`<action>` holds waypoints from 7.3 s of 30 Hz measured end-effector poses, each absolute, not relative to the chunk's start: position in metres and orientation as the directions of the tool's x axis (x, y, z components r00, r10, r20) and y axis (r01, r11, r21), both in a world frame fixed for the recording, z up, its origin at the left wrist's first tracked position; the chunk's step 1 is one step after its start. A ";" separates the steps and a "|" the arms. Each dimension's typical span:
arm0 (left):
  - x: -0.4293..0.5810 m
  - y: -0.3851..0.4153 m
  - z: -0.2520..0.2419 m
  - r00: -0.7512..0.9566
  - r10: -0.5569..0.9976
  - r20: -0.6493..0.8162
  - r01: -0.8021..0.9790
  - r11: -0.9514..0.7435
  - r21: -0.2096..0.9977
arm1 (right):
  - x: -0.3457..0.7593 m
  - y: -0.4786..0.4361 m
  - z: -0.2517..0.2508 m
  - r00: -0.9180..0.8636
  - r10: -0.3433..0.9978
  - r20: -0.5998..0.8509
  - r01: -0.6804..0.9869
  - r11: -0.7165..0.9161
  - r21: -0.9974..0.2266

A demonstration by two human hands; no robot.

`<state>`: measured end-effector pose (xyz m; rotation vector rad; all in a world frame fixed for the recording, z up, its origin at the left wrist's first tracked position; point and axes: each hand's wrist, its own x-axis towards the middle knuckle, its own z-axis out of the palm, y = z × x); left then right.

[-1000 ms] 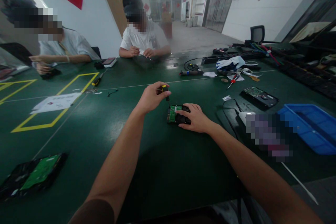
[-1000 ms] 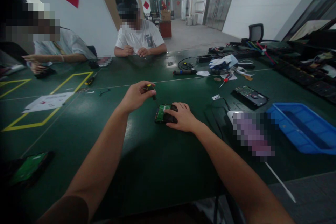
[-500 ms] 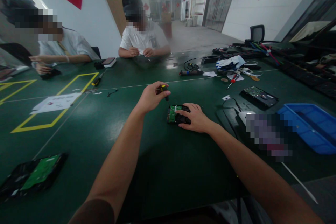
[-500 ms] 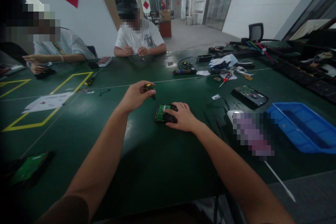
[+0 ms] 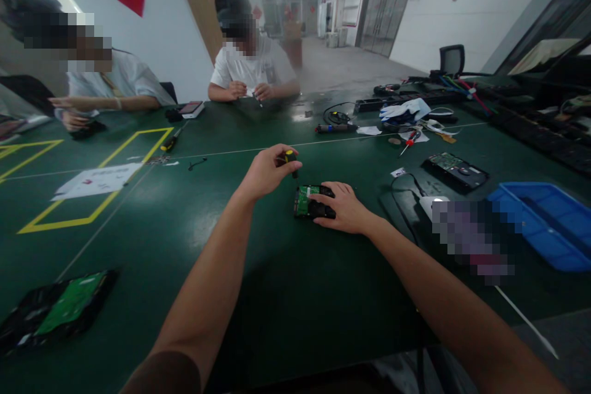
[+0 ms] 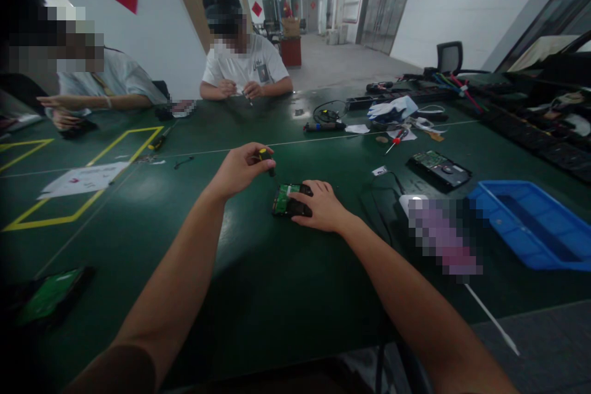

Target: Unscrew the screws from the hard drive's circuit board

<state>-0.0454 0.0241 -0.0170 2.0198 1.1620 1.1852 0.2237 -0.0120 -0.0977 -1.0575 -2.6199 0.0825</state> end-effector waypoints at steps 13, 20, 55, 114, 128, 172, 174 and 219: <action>-0.044 0.022 -0.015 0.245 0.877 0.413 0.396 -0.479 0.783 | 0.224 -0.013 -0.098 -0.674 0.693 0.257 0.669 0.719 -0.185; -0.044 0.019 -0.013 0.249 0.878 0.409 0.388 -0.477 0.789 | 0.224 -0.012 -0.099 -0.676 0.686 0.268 0.665 0.725 -0.178; -0.052 0.042 -0.042 0.077 0.930 0.360 0.215 -0.368 0.905 | 0.223 -0.012 -0.099 -0.666 0.700 0.256 0.675 0.712 -0.193; -0.052 0.040 -0.037 0.118 0.895 0.431 0.288 -0.446 0.847 | 0.223 -0.013 -0.099 -0.672 0.695 0.256 0.673 0.717 -0.181; -0.041 0.021 -0.016 0.281 0.852 0.443 0.226 -0.507 0.832 | 0.224 -0.012 -0.099 -0.673 0.693 0.259 0.670 0.719 -0.184; -0.024 0.012 -0.005 0.228 0.959 0.170 -0.040 -0.165 0.985 | 0.224 -0.014 -0.098 -0.669 0.700 0.250 0.675 0.713 -0.188; -0.026 0.012 -0.005 0.224 0.959 0.173 -0.029 -0.171 0.985 | 0.224 -0.013 -0.098 -0.671 0.697 0.253 0.673 0.716 -0.185; -0.018 0.010 -0.006 0.136 0.977 0.167 -0.079 -0.157 0.984 | 0.224 -0.013 -0.099 -0.685 0.682 0.257 0.666 0.729 -0.160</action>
